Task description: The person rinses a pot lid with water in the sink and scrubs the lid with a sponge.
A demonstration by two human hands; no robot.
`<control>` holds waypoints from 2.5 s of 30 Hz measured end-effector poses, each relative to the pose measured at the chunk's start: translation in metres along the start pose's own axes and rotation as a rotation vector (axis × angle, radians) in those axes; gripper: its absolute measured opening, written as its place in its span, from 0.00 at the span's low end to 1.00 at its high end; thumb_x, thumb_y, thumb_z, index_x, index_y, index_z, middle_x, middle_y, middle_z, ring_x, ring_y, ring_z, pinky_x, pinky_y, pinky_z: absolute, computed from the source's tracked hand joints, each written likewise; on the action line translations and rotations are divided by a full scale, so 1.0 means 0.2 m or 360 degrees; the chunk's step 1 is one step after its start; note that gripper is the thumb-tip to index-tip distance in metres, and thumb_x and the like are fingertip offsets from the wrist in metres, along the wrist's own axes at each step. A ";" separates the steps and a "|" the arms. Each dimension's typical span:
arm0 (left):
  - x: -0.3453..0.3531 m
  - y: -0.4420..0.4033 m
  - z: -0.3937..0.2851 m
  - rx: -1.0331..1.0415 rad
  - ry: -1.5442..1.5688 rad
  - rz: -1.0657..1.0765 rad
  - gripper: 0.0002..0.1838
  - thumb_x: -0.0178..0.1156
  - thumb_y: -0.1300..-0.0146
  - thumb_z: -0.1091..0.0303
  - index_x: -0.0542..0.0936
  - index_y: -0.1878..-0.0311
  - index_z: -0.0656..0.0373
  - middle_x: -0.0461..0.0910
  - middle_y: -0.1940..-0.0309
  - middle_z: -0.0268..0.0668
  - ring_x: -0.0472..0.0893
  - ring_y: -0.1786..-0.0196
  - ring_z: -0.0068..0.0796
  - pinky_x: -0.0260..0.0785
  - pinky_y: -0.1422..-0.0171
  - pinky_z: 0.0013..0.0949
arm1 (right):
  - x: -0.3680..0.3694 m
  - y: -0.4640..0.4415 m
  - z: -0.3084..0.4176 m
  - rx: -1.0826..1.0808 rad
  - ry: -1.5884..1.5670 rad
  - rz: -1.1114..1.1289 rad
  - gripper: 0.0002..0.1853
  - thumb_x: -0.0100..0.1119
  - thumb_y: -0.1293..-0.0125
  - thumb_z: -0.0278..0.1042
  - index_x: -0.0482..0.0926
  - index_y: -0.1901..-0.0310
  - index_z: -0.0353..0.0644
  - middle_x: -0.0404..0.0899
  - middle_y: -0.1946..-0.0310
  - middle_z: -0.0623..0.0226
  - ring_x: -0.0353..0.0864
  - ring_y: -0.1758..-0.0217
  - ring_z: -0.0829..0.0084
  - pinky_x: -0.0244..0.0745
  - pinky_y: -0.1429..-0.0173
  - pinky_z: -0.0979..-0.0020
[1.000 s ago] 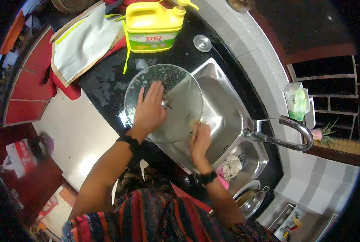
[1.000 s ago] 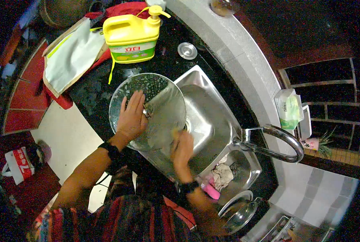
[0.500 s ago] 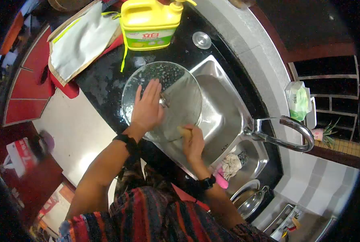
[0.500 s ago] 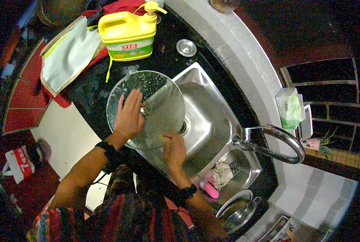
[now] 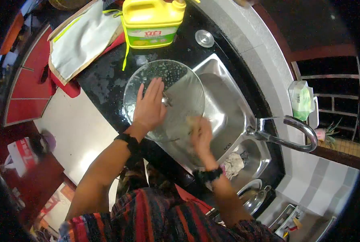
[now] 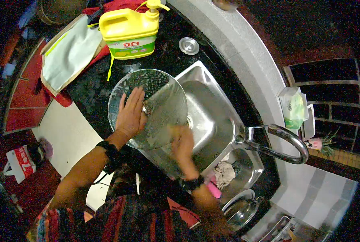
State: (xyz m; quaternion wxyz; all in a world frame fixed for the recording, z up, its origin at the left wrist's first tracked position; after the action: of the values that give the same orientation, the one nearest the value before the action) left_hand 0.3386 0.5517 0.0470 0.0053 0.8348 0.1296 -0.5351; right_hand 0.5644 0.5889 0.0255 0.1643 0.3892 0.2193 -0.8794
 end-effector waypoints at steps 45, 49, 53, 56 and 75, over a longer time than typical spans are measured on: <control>-0.01 0.01 0.00 -0.0010 -0.0180 0.0131 0.36 0.53 0.42 0.62 0.62 0.30 0.65 0.57 0.26 0.42 0.51 0.21 0.35 0.39 0.19 0.50 | 0.30 -0.78 0.06 -0.0480 0.0232 -0.0161 0.11 0.57 0.41 0.28 0.78 0.56 0.46 0.76 0.63 0.59 0.73 0.57 0.52 0.70 0.52 0.54; 0.00 -0.01 0.00 -0.0053 -0.0145 0.0125 0.36 0.54 0.42 0.62 0.62 0.30 0.65 0.57 0.26 0.42 0.51 0.22 0.36 0.38 0.19 0.49 | 0.22 -0.50 0.11 -0.0481 0.0370 -0.0094 0.10 0.55 0.39 0.29 0.78 0.55 0.43 0.77 0.61 0.57 0.74 0.56 0.52 0.70 0.50 0.55; -0.02 -0.02 0.00 -0.0049 -0.0180 0.0169 0.36 0.56 0.42 0.60 0.63 0.30 0.65 0.57 0.26 0.42 0.51 0.21 0.35 0.39 0.20 0.50 | 0.15 0.08 0.28 -0.0153 -0.0108 0.0129 0.11 0.53 0.38 0.29 0.77 0.55 0.39 0.75 0.59 0.51 0.75 0.52 0.49 0.72 0.51 0.56; -0.03 -0.02 -0.01 -0.0017 -0.0214 0.0170 0.37 0.57 0.42 0.60 0.63 0.30 0.65 0.56 0.25 0.42 0.51 0.21 0.36 0.40 0.20 0.51 | 0.17 -0.08 0.22 0.0002 0.0136 0.0046 0.10 0.54 0.37 0.29 0.77 0.56 0.39 0.75 0.60 0.51 0.74 0.55 0.48 0.72 0.52 0.55; -0.19 -0.08 -0.02 0.0550 0.0190 0.0188 0.35 0.66 0.42 0.57 0.68 0.34 0.61 0.66 0.31 0.45 0.59 0.25 0.44 0.43 0.22 0.52 | 0.16 -0.39 0.07 0.0132 0.0283 -0.0383 0.08 0.55 0.42 0.28 0.80 0.61 0.46 0.76 0.63 0.62 0.75 0.57 0.54 0.72 0.55 0.57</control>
State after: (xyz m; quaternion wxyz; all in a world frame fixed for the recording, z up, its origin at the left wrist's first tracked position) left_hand 0.3240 0.5599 0.0849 -0.1144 0.8596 -0.0133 -0.4978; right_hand 0.4994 0.6440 0.0292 0.0214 0.4429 0.2415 -0.8632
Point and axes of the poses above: each hand's wrist, its own y-axis away from the middle knuckle, its own x-axis out of the palm, z = x × y, the point moved 2 cm from there along -y, towards the middle knuckle
